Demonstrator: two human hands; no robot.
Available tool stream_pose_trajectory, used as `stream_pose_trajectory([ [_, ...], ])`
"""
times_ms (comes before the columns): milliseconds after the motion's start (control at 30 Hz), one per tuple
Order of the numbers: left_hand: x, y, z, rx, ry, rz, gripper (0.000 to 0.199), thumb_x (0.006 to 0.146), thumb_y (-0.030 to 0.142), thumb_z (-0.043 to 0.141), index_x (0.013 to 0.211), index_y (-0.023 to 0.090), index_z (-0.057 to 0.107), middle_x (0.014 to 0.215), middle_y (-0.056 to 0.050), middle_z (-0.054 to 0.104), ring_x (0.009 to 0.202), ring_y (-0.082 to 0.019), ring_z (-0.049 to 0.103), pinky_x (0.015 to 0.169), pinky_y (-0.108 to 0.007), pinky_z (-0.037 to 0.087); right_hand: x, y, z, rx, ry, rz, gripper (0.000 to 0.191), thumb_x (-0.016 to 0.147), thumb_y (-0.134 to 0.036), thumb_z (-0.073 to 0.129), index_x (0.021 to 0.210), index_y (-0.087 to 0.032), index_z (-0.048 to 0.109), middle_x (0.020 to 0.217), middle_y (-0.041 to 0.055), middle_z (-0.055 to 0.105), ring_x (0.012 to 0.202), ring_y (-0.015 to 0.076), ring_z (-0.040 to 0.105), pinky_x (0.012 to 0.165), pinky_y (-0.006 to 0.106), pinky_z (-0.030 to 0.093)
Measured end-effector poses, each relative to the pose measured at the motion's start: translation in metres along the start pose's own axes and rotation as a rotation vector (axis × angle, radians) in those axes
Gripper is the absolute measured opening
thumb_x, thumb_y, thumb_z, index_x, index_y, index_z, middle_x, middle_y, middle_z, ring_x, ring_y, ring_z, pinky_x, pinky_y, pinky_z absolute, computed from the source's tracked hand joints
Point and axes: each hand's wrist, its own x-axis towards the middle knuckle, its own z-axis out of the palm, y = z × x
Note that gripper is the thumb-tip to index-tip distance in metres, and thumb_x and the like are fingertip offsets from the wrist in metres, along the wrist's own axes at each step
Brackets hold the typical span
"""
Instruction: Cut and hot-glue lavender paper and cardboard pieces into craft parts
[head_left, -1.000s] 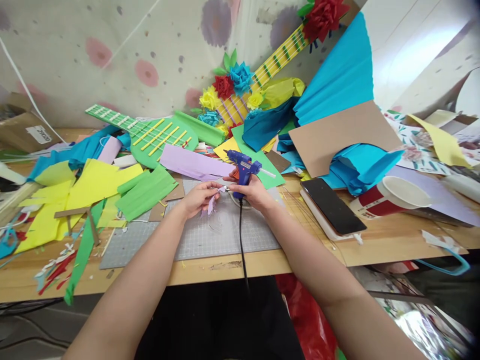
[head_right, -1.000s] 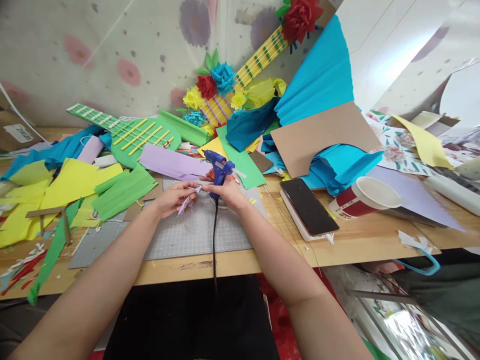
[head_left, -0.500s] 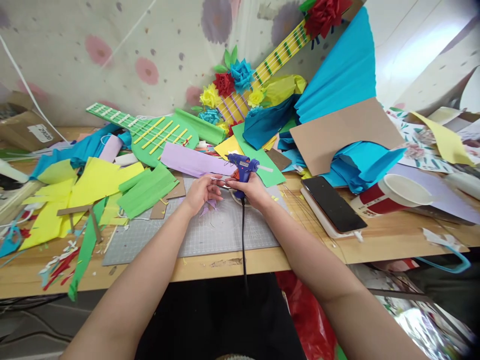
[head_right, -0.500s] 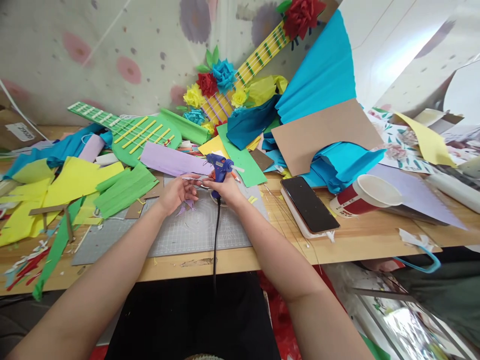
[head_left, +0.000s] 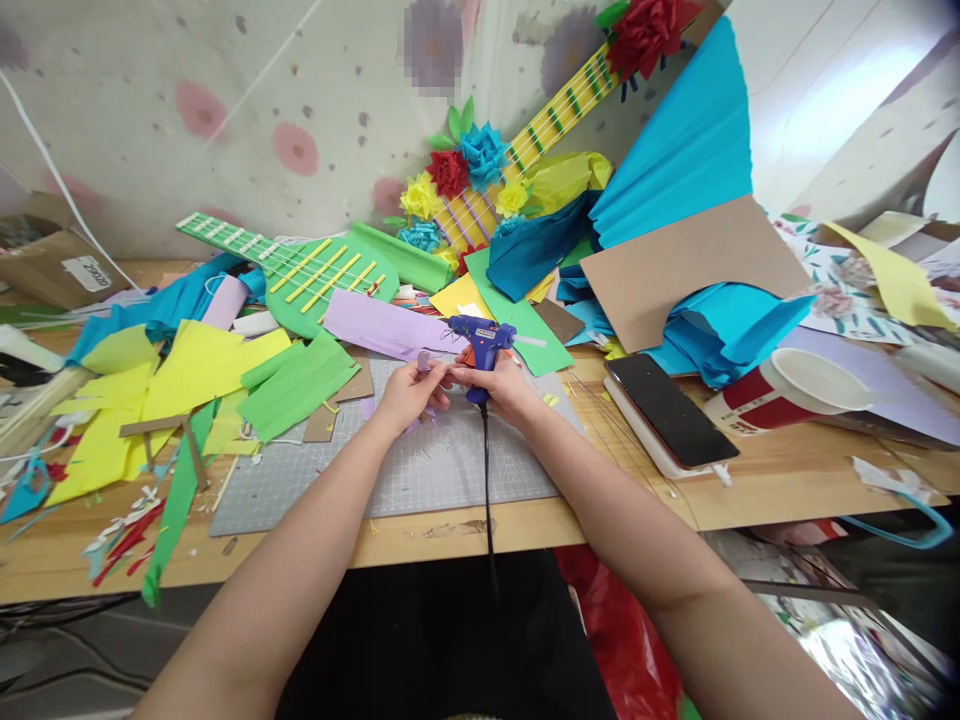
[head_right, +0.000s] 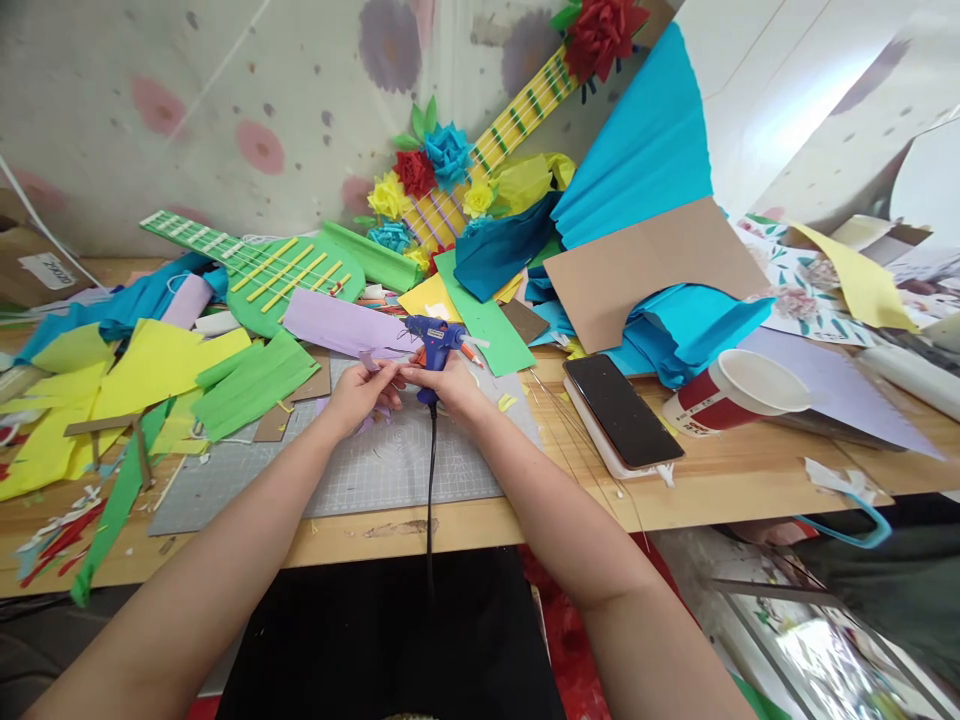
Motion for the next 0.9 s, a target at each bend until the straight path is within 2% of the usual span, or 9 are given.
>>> stream_pose_trajectory([
  [67, -0.002, 0.001, 0.001, -0.033, 0.001, -0.02, 0.035, 0.069, 0.043, 0.067, 0.081, 0.012, 0.058, 0.06, 0.002, 0.057, 0.043, -0.007, 0.054, 0.045, -0.022, 0.051, -0.001, -0.001, 0.0, -0.027, 0.007, -0.012, 0.044, 0.047, -0.034, 0.081, 0.076, -0.017, 0.053, 0.07, -0.0024, 0.056, 0.067, 0.0111, 0.055, 0.065, 0.026, 0.042],
  [200, -0.003, 0.003, 0.003, -0.056, 0.013, -0.045, 0.029, 0.069, 0.035, 0.068, 0.084, 0.012, 0.058, 0.063, 0.002, 0.058, 0.047, -0.007, 0.056, 0.048, -0.023, 0.053, 0.0, 0.0, -0.001, -0.034, 0.021, -0.018, 0.044, 0.047, -0.035, 0.08, 0.076, -0.017, 0.052, 0.07, -0.0023, 0.056, 0.067, 0.0122, 0.056, 0.066, 0.027, 0.042],
  [500, 0.001, -0.005, -0.003, 0.059, -0.013, 0.03, 0.026, 0.068, 0.024, 0.068, 0.088, 0.013, 0.057, 0.07, 0.0, 0.062, 0.046, -0.007, 0.057, 0.044, -0.017, 0.047, 0.002, 0.004, -0.003, 0.002, 0.061, -0.02, 0.045, 0.047, -0.034, 0.08, 0.077, -0.018, 0.05, 0.07, -0.0015, 0.059, 0.067, 0.0134, 0.058, 0.069, 0.029, 0.045],
  [700, 0.008, -0.014, -0.012, 0.066, 0.01, 0.07, 0.024, 0.067, 0.028, 0.068, 0.085, 0.015, 0.059, 0.074, -0.002, 0.064, 0.053, -0.011, 0.061, 0.052, -0.024, 0.051, 0.003, 0.004, -0.004, 0.092, 0.053, 0.013, 0.045, 0.046, -0.032, 0.081, 0.076, -0.018, 0.05, 0.072, -0.0015, 0.06, 0.07, 0.0128, 0.06, 0.075, 0.031, 0.049],
  [800, 0.009, -0.017, -0.017, 0.15, 0.01, 0.118, 0.022, 0.069, 0.03, 0.065, 0.085, 0.016, 0.062, 0.073, -0.002, 0.065, 0.059, -0.014, 0.064, 0.056, -0.026, 0.052, 0.003, 0.003, -0.003, 0.139, 0.031, 0.029, 0.044, 0.045, -0.031, 0.082, 0.074, -0.018, 0.051, 0.071, -0.0021, 0.059, 0.072, 0.0129, 0.061, 0.076, 0.031, 0.051],
  [900, 0.007, -0.013, -0.023, 0.328, 0.063, 0.168, 0.015, 0.073, 0.026, 0.059, 0.085, 0.018, 0.063, 0.075, -0.002, 0.067, 0.062, -0.016, 0.066, 0.06, -0.027, 0.05, 0.003, -0.002, -0.009, 0.119, 0.082, 0.103, 0.046, 0.043, -0.031, 0.083, 0.075, -0.019, 0.052, 0.073, -0.0017, 0.059, 0.072, 0.0133, 0.061, 0.065, 0.028, 0.052],
])
